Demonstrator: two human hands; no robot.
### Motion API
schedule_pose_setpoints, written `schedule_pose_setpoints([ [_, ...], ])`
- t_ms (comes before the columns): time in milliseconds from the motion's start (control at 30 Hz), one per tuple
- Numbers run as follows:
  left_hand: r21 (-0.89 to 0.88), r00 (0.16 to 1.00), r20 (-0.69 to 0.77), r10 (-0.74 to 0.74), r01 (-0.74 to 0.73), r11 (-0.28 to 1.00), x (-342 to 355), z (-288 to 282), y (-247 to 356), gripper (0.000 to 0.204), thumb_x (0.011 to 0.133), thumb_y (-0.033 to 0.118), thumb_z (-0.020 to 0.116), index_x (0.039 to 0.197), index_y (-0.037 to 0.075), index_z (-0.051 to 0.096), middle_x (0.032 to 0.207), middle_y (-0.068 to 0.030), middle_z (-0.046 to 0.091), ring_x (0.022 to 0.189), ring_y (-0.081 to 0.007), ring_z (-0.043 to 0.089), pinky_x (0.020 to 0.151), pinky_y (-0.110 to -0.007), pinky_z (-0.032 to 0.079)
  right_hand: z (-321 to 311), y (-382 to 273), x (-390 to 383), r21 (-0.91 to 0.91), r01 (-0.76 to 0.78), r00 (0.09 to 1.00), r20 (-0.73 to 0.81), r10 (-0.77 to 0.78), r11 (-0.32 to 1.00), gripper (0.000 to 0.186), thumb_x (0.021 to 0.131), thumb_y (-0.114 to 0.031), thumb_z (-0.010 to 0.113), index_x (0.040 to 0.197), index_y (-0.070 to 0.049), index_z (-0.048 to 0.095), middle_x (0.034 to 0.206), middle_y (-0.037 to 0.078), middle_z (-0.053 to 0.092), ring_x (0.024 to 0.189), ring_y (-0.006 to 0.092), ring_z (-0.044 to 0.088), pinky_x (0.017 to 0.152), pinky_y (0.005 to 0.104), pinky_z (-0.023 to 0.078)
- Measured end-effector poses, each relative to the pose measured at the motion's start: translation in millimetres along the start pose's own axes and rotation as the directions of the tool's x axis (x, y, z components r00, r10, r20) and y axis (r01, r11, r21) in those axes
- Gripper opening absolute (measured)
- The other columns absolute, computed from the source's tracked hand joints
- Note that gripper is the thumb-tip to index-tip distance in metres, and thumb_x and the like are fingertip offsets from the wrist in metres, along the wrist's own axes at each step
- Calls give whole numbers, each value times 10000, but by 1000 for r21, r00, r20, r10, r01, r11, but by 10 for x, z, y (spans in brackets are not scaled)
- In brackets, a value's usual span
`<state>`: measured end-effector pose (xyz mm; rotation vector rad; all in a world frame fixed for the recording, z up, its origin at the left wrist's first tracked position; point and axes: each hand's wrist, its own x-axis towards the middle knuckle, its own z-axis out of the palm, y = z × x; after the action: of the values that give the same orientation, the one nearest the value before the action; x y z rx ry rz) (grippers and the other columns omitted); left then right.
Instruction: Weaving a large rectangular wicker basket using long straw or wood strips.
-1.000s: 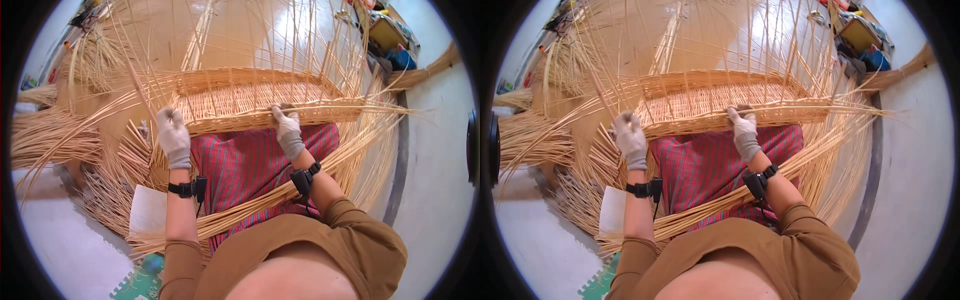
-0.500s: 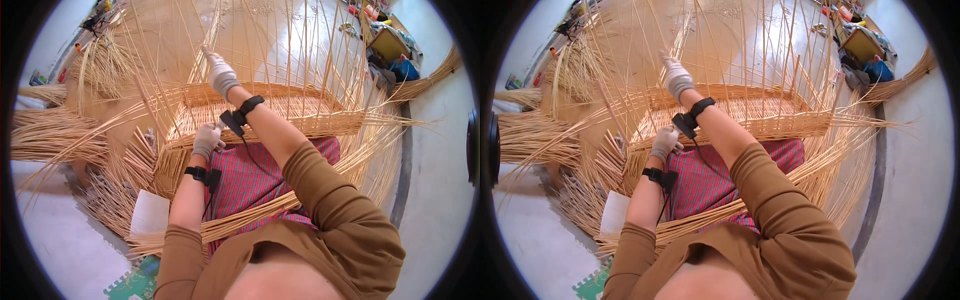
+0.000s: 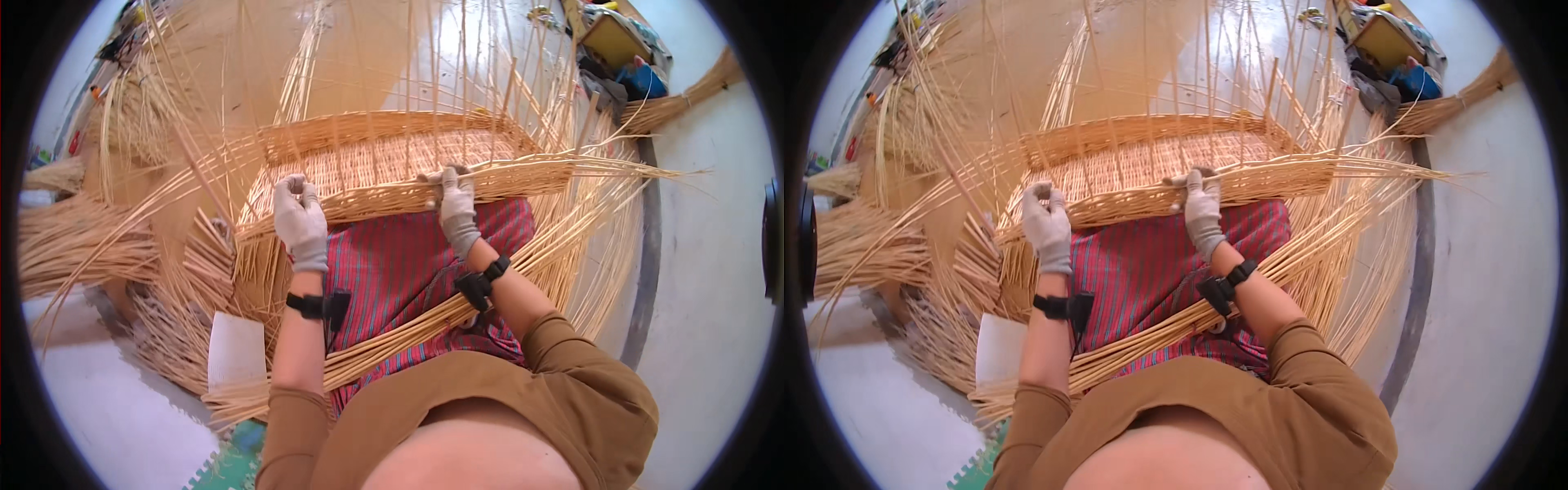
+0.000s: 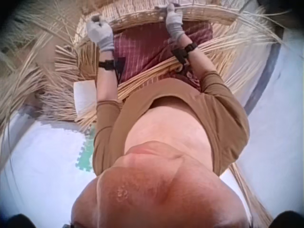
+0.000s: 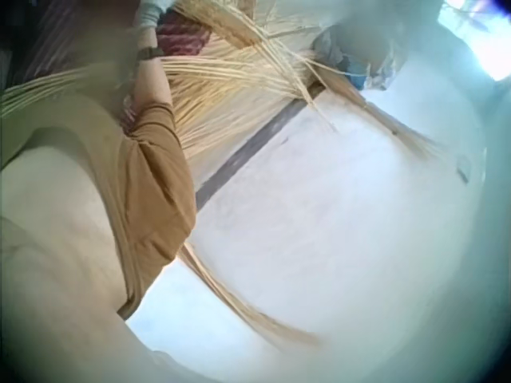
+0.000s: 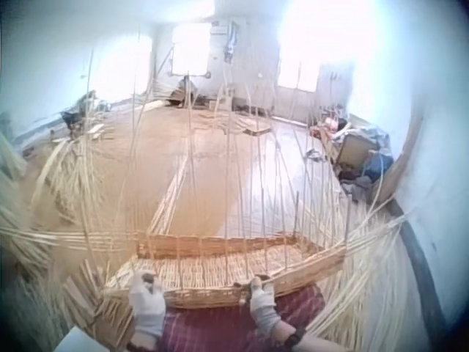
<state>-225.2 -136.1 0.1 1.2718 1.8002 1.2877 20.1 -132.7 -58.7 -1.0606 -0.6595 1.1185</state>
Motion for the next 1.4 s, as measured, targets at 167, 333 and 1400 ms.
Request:
schedule_pose_setpoints([
  [167,404,886,454,-96,-108,909,33,605,190,408,1020,404,537,1040,10,640,880,-215,712,801,-335,713,741,-417,554,-32,-351,-15,-48,-224,974,7,225,973,210,1037,-276,557,1148,-98,547,985,131,728,893,249,734,471,287,560],
  [333,200,659,633,-407,368,908,239,635,59,607,1014,543,482,1311,29,602,1006,-204,728,643,-256,731,662,-381,616,-30,-848,44,-686,-195,848,241,471,701,330,1022,-316,543,1017,-4,651,890,101,744,805,163,706,637,304,571],
  [1400,390,981,154,116,-168,905,329,875,77,623,802,582,763,1101,46,660,939,-128,730,822,-234,717,831,-368,556,-141,-356,220,45,198,980,7,-199,979,173,1095,-241,415,1183,-99,459,662,2,451,556,112,481,578,286,500],
])
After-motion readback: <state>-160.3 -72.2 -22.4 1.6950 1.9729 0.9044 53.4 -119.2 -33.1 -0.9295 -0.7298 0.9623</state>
